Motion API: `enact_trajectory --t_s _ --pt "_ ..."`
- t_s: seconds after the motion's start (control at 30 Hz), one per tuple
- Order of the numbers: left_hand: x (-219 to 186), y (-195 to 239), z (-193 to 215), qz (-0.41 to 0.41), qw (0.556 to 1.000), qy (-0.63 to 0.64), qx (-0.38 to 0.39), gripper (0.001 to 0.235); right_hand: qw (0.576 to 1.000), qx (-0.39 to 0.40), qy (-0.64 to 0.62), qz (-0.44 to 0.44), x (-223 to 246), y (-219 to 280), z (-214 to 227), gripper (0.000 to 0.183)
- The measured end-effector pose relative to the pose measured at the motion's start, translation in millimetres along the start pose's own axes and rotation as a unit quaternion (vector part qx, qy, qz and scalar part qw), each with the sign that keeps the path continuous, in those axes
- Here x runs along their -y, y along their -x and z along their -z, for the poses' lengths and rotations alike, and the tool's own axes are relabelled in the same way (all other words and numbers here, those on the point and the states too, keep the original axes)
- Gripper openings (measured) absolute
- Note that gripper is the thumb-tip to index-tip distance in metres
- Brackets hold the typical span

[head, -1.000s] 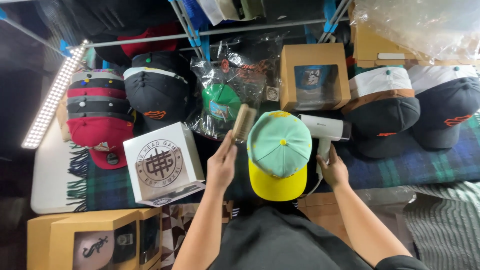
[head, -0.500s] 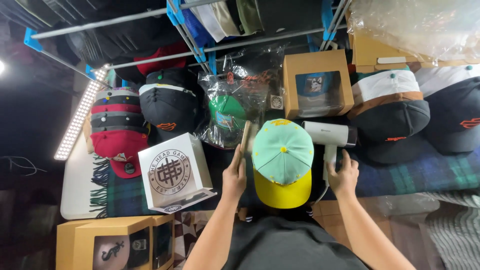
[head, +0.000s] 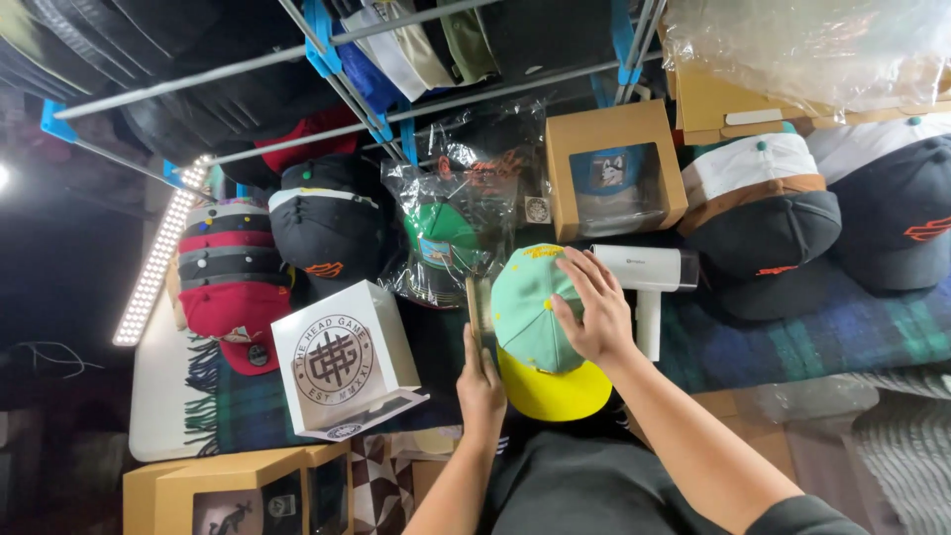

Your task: The person cleans a light blue and yellow baseball cap using a brush and a hairdryer. They brush the cap's surface and brim, then use the hairdryer to blow air onto it, repeating these actions while handling the cap on a table.

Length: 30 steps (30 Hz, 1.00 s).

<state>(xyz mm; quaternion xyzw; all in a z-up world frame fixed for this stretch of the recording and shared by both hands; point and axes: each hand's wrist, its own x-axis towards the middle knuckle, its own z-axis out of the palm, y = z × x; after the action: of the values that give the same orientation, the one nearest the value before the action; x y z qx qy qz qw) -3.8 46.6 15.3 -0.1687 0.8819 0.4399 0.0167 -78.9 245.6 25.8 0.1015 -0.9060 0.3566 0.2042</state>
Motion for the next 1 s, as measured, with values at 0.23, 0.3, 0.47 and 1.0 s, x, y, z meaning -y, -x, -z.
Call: enact_trajectory --t_s 0.23,0.3,0.47,1.0 --pt "-7.5 31.1 17.9 0.075 0.971 0.227 0.023 0.056 0.998 0.041 -0.023 -0.035 8.2 -4.1 10.8 0.052" --pt "12.6 41.7 4.3 0.032 0.987 0.154 0.033 0.058 0.999 0.028 -0.019 -0.016 7.6 -5.4 11.5 0.051" --pt "12.4 36.7 12.9 0.131 0.984 0.074 0.1 0.06 0.999 0.021 -0.024 -0.015 6.0 -6.0 11.3 0.052" --pt "-64.7 -82.2 76.3 -0.14 0.976 -0.036 0.161 0.039 0.998 -0.033 -0.033 -0.032 -11.2 5.7 -5.6 0.056"
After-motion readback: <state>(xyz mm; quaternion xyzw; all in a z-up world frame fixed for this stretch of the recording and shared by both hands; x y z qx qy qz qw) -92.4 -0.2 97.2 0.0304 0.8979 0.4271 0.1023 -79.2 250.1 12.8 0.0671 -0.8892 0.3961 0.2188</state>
